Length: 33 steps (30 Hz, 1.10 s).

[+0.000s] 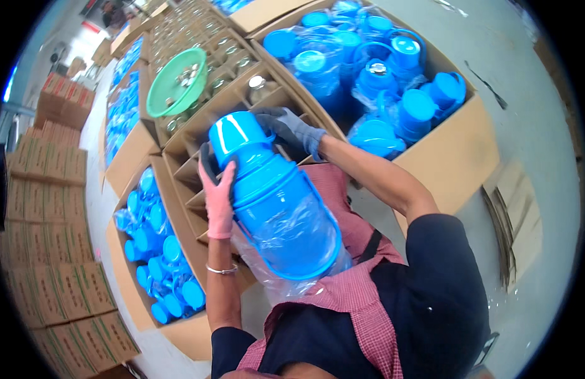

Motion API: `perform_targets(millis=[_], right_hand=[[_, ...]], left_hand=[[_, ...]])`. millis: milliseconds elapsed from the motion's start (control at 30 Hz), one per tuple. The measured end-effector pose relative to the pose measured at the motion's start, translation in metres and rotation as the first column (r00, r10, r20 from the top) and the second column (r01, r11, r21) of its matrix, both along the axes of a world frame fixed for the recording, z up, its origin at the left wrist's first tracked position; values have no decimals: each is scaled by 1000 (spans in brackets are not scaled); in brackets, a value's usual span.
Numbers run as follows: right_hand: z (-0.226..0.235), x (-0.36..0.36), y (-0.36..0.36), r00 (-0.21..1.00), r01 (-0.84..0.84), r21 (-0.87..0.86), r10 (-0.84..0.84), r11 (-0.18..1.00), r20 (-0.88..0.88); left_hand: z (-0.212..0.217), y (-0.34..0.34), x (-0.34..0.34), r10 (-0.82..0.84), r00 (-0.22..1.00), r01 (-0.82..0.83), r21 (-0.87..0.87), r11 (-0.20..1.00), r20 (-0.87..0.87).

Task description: The person assembles blue thermos bottles by inserting stainless steel inner liners into blue plastic outer shells. They then place the assembled units into a cardboard box. The person is sitting on the floor surrounded by boxes of parts.

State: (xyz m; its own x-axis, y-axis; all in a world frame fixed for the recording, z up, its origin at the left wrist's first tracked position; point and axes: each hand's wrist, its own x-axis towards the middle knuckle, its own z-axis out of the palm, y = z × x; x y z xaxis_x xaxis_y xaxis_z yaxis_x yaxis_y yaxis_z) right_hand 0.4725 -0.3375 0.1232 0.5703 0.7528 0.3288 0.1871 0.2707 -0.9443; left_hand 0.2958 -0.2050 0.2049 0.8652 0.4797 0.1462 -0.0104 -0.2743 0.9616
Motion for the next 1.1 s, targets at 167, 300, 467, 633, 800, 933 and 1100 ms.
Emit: perform_targets(millis=[167, 300, 467, 633, 800, 933, 1100], right_hand=[[9, 102, -53, 831, 528, 311, -406, 790, -381], [-11, 157, -182, 249, 942, 116, -886, 316, 391], [-106, 183, -280, 378, 901, -434, -483, -4, 789], [-79, 191, -238, 479, 860, -505, -224, -72, 848], [33, 73, -64, 848, 411, -357, -209, 839, 486], [55, -37, 20, 864, -25, -106, 75, 994, 498], [18, 16, -13, 646, 315, -267, 0, 911, 763]], left_hand=[[5, 6, -5, -161, 985, 146, -207, 967, -56], [9, 1, -5, -175, 984, 163, -187, 969, -46], [7, 0, 1, -201, 979, 189, -199, 962, -42], [-4, 17, 2, -237, 970, 222, -207, 953, -47], [-25, 46, 10, -455, 889, 409, -537, 738, 51], [-33, 50, 2, -310, 948, 289, -211, 934, -74], [9, 75, -33, -167, 985, 130, -419, 898, -52]])
